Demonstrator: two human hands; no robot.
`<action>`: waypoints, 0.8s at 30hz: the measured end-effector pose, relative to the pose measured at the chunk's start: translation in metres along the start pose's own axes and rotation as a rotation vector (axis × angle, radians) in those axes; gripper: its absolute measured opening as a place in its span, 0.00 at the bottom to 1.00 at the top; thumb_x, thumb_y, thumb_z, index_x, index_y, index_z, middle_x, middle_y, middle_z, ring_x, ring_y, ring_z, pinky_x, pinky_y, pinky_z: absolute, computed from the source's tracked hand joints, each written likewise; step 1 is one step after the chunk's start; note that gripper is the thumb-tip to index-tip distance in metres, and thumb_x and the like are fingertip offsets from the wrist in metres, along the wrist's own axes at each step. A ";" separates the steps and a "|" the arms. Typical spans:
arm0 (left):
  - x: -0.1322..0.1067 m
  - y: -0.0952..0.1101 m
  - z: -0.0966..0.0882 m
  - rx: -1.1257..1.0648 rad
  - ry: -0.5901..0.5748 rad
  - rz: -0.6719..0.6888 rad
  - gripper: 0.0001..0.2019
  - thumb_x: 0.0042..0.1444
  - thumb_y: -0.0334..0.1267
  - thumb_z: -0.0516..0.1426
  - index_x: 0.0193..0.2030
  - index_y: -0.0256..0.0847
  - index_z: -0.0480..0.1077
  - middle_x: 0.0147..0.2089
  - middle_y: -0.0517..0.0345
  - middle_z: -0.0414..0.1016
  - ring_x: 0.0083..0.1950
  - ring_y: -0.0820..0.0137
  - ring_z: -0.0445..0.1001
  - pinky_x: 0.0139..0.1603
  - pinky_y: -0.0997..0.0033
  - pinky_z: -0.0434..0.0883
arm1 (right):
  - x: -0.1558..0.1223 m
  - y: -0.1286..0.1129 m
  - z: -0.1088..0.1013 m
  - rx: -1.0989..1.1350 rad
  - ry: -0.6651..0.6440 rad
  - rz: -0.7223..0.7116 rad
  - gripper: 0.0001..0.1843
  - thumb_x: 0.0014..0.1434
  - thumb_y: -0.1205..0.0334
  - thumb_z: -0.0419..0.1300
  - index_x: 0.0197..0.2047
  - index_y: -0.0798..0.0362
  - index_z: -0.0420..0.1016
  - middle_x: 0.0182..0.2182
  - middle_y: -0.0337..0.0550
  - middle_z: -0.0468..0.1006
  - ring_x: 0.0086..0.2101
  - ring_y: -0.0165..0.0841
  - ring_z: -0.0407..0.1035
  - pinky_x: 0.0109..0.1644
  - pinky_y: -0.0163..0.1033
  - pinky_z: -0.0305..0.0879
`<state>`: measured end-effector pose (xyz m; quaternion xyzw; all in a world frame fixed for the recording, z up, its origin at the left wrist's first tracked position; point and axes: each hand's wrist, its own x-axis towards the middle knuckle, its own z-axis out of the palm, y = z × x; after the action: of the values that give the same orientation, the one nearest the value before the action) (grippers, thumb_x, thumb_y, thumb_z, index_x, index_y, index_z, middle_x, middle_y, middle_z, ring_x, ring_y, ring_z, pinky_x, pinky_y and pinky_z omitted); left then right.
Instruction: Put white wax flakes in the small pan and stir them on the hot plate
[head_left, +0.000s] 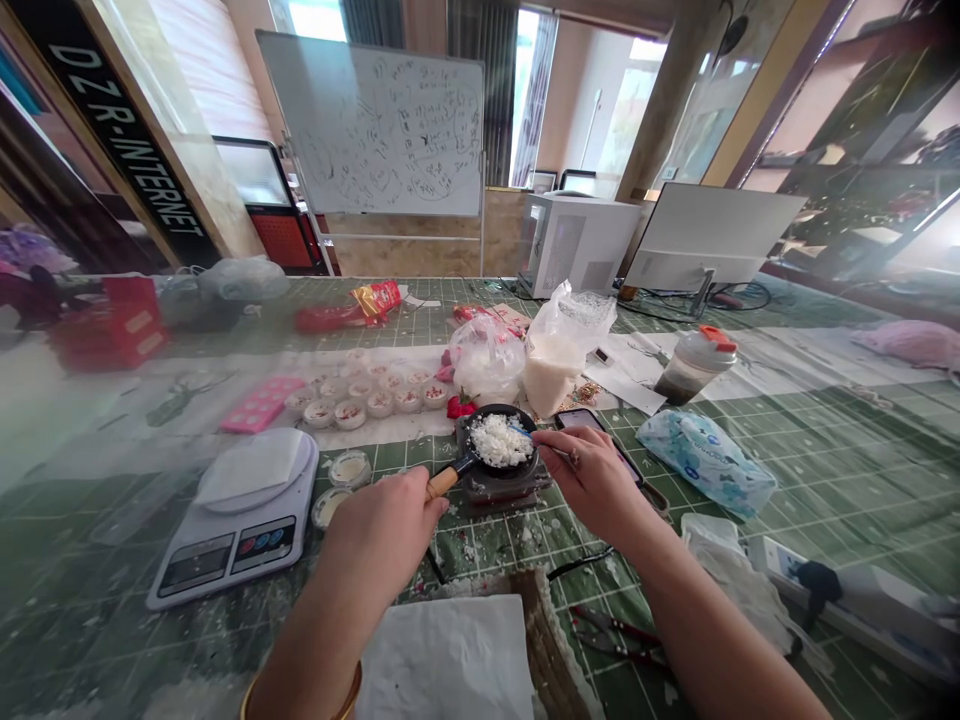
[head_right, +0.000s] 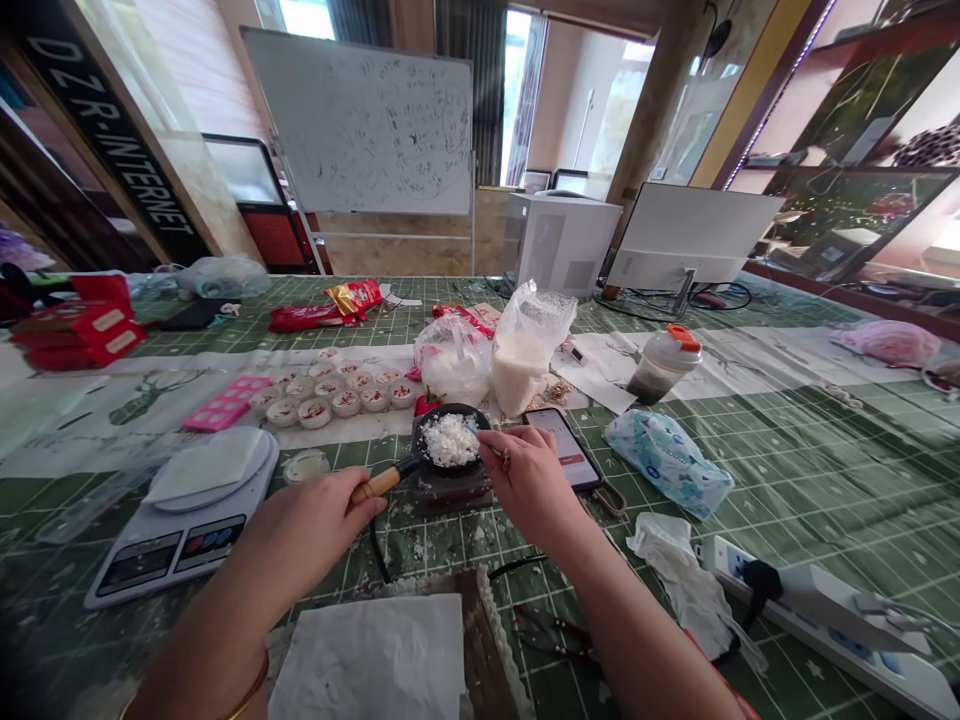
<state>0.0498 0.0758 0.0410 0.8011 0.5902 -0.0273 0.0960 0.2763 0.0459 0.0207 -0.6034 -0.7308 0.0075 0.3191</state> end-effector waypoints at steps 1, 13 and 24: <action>0.000 0.000 0.000 0.000 -0.005 0.000 0.13 0.56 0.47 0.45 0.29 0.41 0.62 0.28 0.58 0.72 0.27 0.69 0.69 0.23 0.74 0.50 | 0.000 -0.001 0.000 0.002 -0.008 0.001 0.13 0.60 0.60 0.49 0.43 0.49 0.72 0.35 0.44 0.77 0.40 0.36 0.67 0.47 0.46 0.58; -0.002 0.001 -0.002 0.013 -0.014 0.010 0.13 0.56 0.47 0.46 0.31 0.41 0.64 0.31 0.56 0.74 0.31 0.66 0.72 0.26 0.73 0.57 | -0.008 -0.019 -0.008 0.067 -0.022 -0.086 0.12 0.60 0.63 0.50 0.45 0.50 0.70 0.35 0.44 0.76 0.39 0.34 0.66 0.47 0.45 0.59; -0.001 0.003 -0.001 0.019 -0.011 0.002 0.13 0.56 0.47 0.47 0.30 0.42 0.62 0.29 0.57 0.73 0.30 0.66 0.72 0.25 0.73 0.55 | -0.008 -0.013 -0.012 0.035 -0.028 -0.024 0.12 0.60 0.61 0.50 0.42 0.50 0.73 0.33 0.43 0.76 0.37 0.34 0.67 0.46 0.45 0.59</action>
<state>0.0518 0.0743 0.0427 0.8023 0.5886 -0.0373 0.0918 0.2709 0.0311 0.0319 -0.5886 -0.7422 0.0250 0.3195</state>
